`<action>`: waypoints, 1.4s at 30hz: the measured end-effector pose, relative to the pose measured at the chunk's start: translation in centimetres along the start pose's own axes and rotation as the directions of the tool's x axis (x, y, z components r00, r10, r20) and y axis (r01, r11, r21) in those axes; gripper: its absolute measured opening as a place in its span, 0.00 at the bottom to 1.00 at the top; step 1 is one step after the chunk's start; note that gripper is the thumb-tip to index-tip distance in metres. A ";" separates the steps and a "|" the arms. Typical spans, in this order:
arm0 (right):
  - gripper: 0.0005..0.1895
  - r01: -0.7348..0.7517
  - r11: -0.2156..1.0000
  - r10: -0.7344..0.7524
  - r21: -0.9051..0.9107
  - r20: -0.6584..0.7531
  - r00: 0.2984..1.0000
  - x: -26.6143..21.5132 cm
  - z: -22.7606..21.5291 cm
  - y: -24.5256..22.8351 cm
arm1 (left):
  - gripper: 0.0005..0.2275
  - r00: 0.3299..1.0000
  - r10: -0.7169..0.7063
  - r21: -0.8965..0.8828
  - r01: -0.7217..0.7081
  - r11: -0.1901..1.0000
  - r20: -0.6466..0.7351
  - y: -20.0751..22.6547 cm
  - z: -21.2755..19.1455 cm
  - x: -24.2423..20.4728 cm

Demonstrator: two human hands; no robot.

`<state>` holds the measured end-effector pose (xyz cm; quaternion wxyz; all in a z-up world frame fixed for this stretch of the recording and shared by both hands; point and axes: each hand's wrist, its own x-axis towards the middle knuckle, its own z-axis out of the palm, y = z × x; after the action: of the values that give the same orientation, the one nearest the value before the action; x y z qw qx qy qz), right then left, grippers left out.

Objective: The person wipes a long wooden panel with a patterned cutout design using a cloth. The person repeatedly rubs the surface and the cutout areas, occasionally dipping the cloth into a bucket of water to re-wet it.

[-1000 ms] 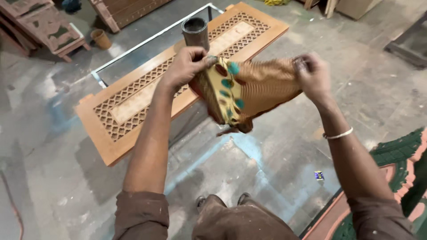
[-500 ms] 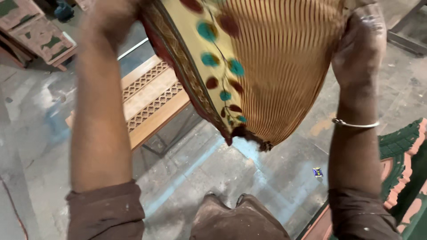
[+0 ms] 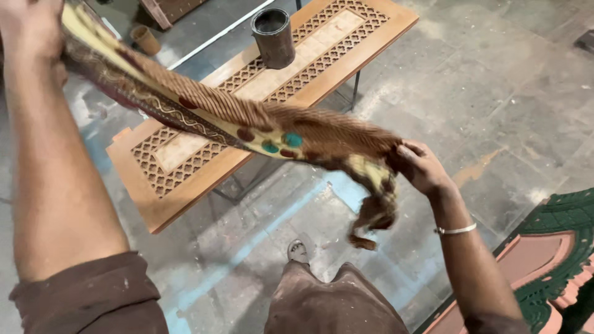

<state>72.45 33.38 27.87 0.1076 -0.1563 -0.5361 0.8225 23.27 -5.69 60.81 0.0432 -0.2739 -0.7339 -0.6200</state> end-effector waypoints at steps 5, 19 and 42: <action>0.12 0.150 0.986 -0.155 -0.075 -0.063 0.986 3.8 2.5 -5.5 | 0.05 0.986 -0.164 -0.178 0.155 0.972 -0.035 -10.4 -8.3 -2.7; 0.23 0.079 0.995 -0.073 0.059 -0.093 0.993 11.0 11.8 -12.2 | 0.08 0.828 -0.556 -0.218 0.531 0.819 -0.069 -24.8 -4.9 -4.7; 0.43 -0.478 0.830 0.546 0.286 -0.246 0.801 13.1 10.7 13.7 | 0.23 0.182 -0.214 -0.160 0.980 0.116 0.960 -28.3 23.5 -21.0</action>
<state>56.17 23.31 17.52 -0.0192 -0.4139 -0.3593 0.8362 34.60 6.61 21.92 -0.7056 -0.0946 -0.3211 -0.6246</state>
